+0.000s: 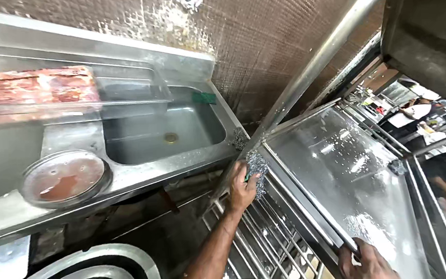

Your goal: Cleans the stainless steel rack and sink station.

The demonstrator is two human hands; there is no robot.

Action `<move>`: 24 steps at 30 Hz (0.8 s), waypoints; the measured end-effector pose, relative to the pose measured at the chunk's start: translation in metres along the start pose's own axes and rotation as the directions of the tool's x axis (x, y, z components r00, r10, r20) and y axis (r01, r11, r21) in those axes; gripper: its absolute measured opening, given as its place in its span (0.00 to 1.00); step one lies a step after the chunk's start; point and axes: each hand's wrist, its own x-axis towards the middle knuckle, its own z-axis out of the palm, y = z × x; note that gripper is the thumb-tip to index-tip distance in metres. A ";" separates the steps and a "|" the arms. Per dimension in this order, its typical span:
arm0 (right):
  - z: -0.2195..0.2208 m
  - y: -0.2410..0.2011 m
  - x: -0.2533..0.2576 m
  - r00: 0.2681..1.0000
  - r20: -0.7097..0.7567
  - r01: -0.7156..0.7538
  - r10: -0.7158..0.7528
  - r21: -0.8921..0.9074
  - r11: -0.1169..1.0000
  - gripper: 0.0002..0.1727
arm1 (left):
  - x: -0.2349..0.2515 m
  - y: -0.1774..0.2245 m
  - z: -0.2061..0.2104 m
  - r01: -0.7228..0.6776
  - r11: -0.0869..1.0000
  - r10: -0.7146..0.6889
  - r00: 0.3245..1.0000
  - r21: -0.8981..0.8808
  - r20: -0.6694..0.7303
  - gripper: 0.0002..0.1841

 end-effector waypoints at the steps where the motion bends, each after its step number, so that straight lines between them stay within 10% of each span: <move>1: 0.002 0.000 0.000 1.000 -0.020 -0.010 0.010 -0.008 1.000 0.14 | 0.008 0.001 0.006 -0.046 0.998 0.046 0.999 0.032 0.002 0.19; 12: -0.004 -0.016 0.010 0.990 0.104 -0.097 0.099 -0.028 0.995 0.15 | -0.002 -0.038 -0.001 -0.050 0.979 0.038 0.997 0.200 0.067 0.17; 19: -0.010 -0.008 0.002 0.998 0.059 -0.009 0.007 0.042 0.999 0.16 | -0.028 -0.045 -0.069 0.190 0.859 -0.373 0.868 0.475 0.327 0.24; 24: -0.003 -0.013 0.002 0.998 -0.026 -0.049 0.051 0.064 0.997 0.19 | 0.039 0.043 -0.068 -0.114 0.962 0.068 0.980 0.249 0.188 0.27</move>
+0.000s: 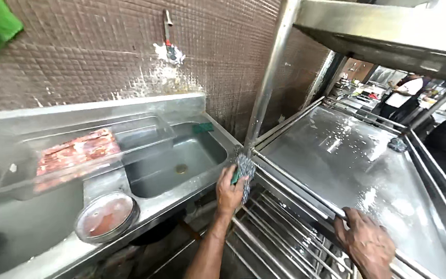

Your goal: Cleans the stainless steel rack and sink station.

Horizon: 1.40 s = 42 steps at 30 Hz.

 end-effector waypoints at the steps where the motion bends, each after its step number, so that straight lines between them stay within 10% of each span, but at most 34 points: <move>1: 0.001 -0.001 0.001 1.000 -0.026 -0.002 0.002 0.004 1.000 0.19 | 0.024 0.020 -0.004 -0.111 0.994 0.111 0.993 -0.012 -0.028 0.27; 5: 0.006 -0.001 0.002 0.995 -0.097 0.010 -0.010 0.010 1.000 0.17 | 0.115 0.093 -0.002 -0.476 0.856 0.480 0.877 0.204 0.033 0.24; 9: 0.007 -0.001 0.001 0.991 -0.136 0.014 -0.009 0.031 0.999 0.17 | 0.136 0.104 0.033 -0.626 0.615 0.567 0.774 0.480 0.283 0.22; 19: 0.012 0.004 -0.007 0.972 -0.232 0.042 -0.023 0.075 0.996 0.17 | 0.086 0.081 0.049 -0.451 0.641 0.342 0.892 0.621 0.295 0.23; 26: 0.020 0.002 -0.008 0.955 -0.295 -0.007 0.024 0.061 0.998 0.16 | 0.132 0.103 0.030 -0.733 0.318 0.456 0.674 0.601 0.581 0.24; 34: 0.018 0.004 -0.010 0.957 -0.288 -0.002 0.031 0.101 0.995 0.16 | 0.240 0.248 0.007 -0.650 0.286 0.703 0.642 0.704 0.308 0.18; 42: 0.013 0.007 -0.012 0.968 -0.251 0.039 -0.008 0.119 0.992 0.16 | 0.109 0.077 0.032 -0.715 0.279 0.438 0.689 0.641 0.578 0.22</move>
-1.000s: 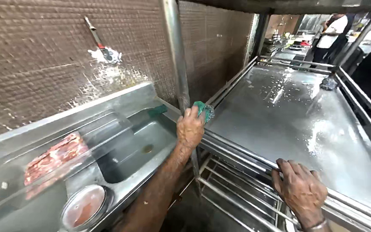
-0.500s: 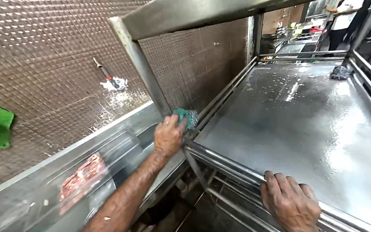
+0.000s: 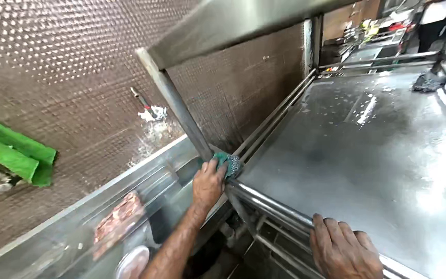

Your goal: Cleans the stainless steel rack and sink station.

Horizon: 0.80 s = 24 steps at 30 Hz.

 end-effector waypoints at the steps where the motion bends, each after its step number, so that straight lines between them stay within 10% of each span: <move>1: -0.001 0.003 0.000 1.000 0.001 0.011 -0.011 -0.011 1.000 0.16 | 0.006 0.001 -0.003 -0.020 1.000 0.019 0.999 0.011 0.035 0.22; 4: -0.001 0.002 -0.002 0.999 0.001 0.035 -0.035 -0.004 0.999 0.16 | 0.032 -0.011 -0.034 -0.058 0.998 0.054 0.993 0.036 0.104 0.20; 11: -0.003 0.004 0.000 1.000 0.021 0.023 -0.023 0.008 1.000 0.17 | 0.139 -0.058 -0.138 0.119 0.991 -0.086 0.927 0.068 -0.366 0.18; 19: -0.007 0.005 0.001 0.996 0.067 0.050 -0.053 0.048 0.998 0.17 | -0.009 0.010 0.016 0.124 0.992 -0.126 0.984 -0.023 -0.125 0.25; 24: -0.001 0.006 0.002 0.995 0.059 0.076 -0.078 0.034 0.997 0.15 | 0.007 -0.005 0.004 0.069 0.998 -0.068 0.995 0.002 -0.079 0.24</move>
